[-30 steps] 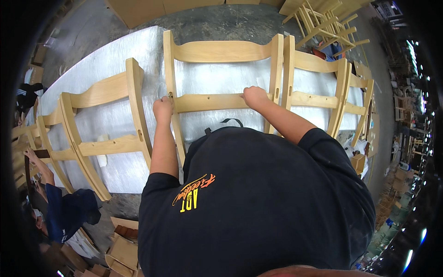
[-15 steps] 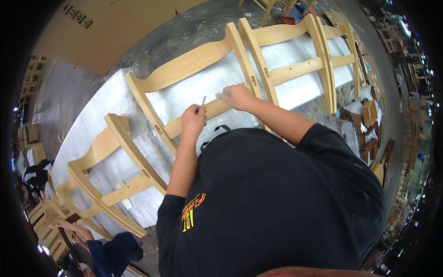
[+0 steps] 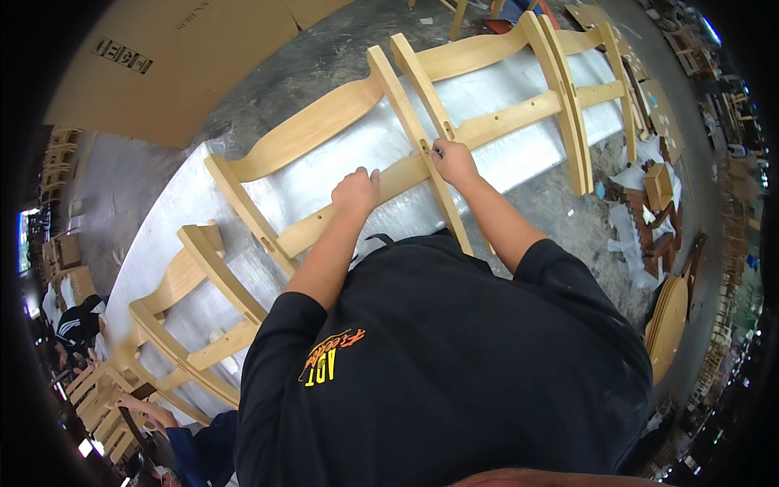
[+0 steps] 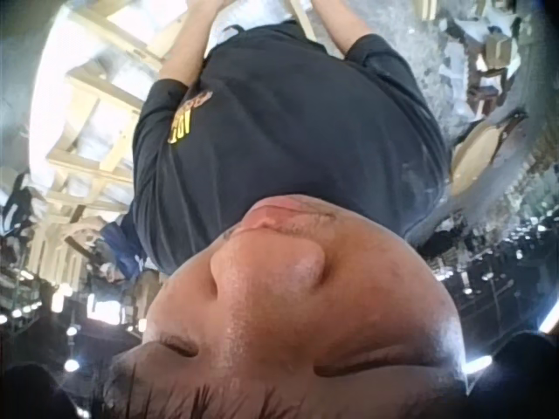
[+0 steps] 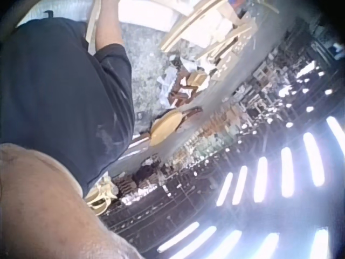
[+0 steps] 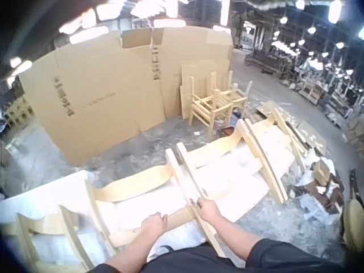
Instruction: The person assembles wooden chair frames on a long workbench, inserting dowels and tapping joints with a rubber mallet. The person repeatedly positions chair frames, aligns legs and rails, and secures joints. A coworker is visible working nearby.
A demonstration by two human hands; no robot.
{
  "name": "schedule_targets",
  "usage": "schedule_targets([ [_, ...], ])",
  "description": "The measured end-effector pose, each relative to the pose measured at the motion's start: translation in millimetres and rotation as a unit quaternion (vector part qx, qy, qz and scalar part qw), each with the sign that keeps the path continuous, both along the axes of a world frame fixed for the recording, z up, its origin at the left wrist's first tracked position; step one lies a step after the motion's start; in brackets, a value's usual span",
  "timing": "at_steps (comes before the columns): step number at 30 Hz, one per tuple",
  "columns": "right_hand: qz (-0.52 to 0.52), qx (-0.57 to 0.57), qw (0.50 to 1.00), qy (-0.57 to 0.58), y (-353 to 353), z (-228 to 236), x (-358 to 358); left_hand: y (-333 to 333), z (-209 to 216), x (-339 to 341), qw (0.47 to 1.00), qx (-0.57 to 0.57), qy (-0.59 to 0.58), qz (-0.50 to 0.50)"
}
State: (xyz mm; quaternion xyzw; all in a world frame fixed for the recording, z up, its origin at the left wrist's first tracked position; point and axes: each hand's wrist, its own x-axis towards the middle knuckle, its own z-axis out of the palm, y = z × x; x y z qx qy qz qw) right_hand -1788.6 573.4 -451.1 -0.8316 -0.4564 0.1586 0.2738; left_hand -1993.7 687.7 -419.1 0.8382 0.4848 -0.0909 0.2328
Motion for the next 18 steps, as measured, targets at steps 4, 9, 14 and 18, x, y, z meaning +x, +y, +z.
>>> schedule_targets([
  [4,0.024,-0.002,0.997,-0.071,14,-17,1,15,-4,2,0.994,-0.079,0.078,0.005],
  [9,0.071,0.063,0.993,-0.065,27,-20,0,34,-56,-7,0.993,-0.114,-0.009,-0.026],
  [14,0.106,0.091,0.983,-0.116,19,-33,-6,24,-42,-13,0.995,-0.072,-0.062,0.010],
  [18,0.104,-0.005,0.990,-0.096,17,-26,-2,13,-27,-2,0.992,-0.119,-0.005,0.051],
])
